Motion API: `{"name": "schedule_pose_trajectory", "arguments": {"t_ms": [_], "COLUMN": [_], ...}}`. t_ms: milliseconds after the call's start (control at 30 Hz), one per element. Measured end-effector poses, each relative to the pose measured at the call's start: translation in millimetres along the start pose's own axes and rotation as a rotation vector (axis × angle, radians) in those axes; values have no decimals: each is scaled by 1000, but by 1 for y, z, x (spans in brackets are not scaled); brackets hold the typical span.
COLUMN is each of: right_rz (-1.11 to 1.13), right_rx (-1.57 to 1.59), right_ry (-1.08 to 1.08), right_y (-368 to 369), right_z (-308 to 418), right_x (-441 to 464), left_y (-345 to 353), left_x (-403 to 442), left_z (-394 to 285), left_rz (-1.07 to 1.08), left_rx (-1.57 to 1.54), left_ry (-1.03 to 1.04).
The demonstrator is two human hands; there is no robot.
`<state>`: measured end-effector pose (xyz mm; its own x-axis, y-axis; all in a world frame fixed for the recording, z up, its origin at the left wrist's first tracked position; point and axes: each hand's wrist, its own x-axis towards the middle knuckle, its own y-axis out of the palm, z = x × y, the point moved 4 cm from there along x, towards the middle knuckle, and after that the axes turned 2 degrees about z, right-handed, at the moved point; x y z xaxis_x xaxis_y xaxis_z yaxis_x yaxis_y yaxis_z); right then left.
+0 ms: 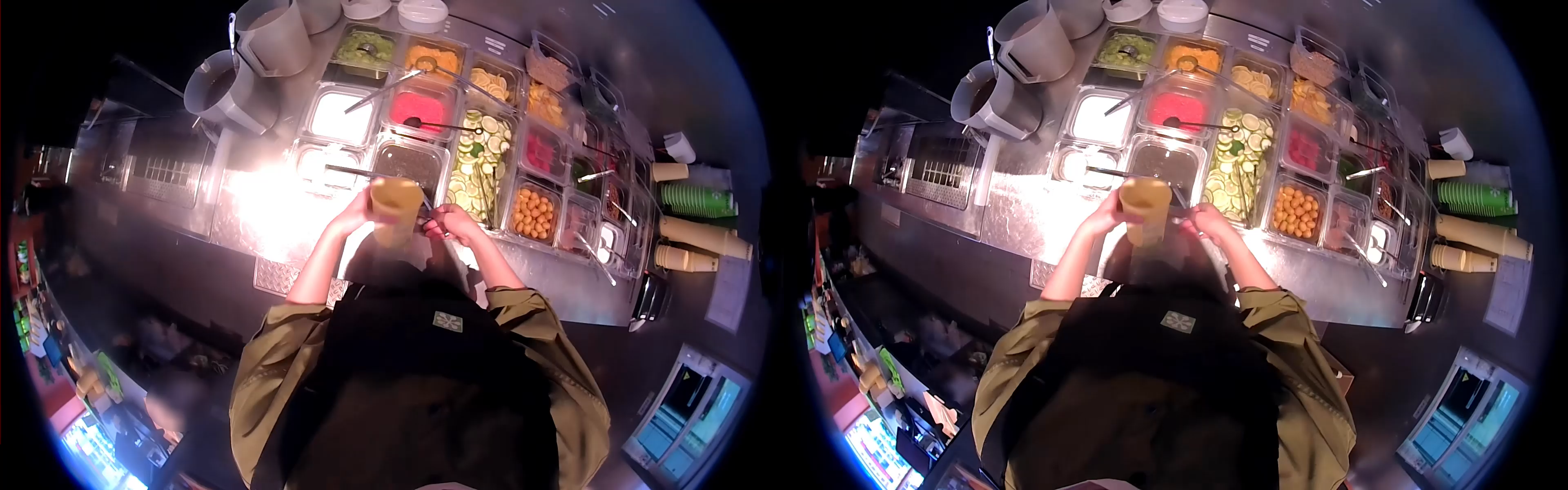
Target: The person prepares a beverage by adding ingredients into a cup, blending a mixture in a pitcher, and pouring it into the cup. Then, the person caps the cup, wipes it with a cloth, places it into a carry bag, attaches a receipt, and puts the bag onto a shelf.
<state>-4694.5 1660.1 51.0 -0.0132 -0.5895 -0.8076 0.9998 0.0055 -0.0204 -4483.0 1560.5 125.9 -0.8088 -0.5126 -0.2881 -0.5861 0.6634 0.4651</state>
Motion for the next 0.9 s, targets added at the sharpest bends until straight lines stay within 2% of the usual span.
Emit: {"name": "schedule_pose_trajectory", "arguments": {"t_ms": [33, 67, 133, 167, 233, 367, 500, 600, 700, 733, 833, 900], "right_rz": [-23, -138, -360, -498, -770, -757, -771, -814, -834, -824, -822, -829], "right_rx": [171, 12, -316, -536, -982, -1146, -766, -661, -596, -576, -489, -503], "right_ry": [26, -138, -459, -494, -550, -791, -471, -504, -556, -538, -494, -446], "right_y": [0, -6, -9, -9, 9, 15, 6, -1, -8, -10, -25, -27], "right_z": [-4, -5, -2, 2, 57, 53, 47, 44, 40, 41, 24, 21], "right_x": [-2, 2, 6, -4, -68, -69, -75, -88, -99, -102, -91, -91], "left_y": [-4, -14, -9, -15, -29, -43, -19, -9, 3, 10, 19, 19], "left_x": [15, 32, 42, 49, 60, 34, -23, -52, -71, -74, -74, -67], "left_z": [-5, -3, -39, -48, -57, -72, -73, -37, -17, -15, -4, 5], "left_rz": [-35, -51, -121, -151, -192, -333, -421, -581, -729, -724, -732, -610], "left_rx": [163, 123, 176, 204, 274, 229, 194, 338, 548, 510, 650, 652], "left_ry": [89, 174, 195, 217, 289, 381, 429, 418, 316, 277, 268, 240]}}
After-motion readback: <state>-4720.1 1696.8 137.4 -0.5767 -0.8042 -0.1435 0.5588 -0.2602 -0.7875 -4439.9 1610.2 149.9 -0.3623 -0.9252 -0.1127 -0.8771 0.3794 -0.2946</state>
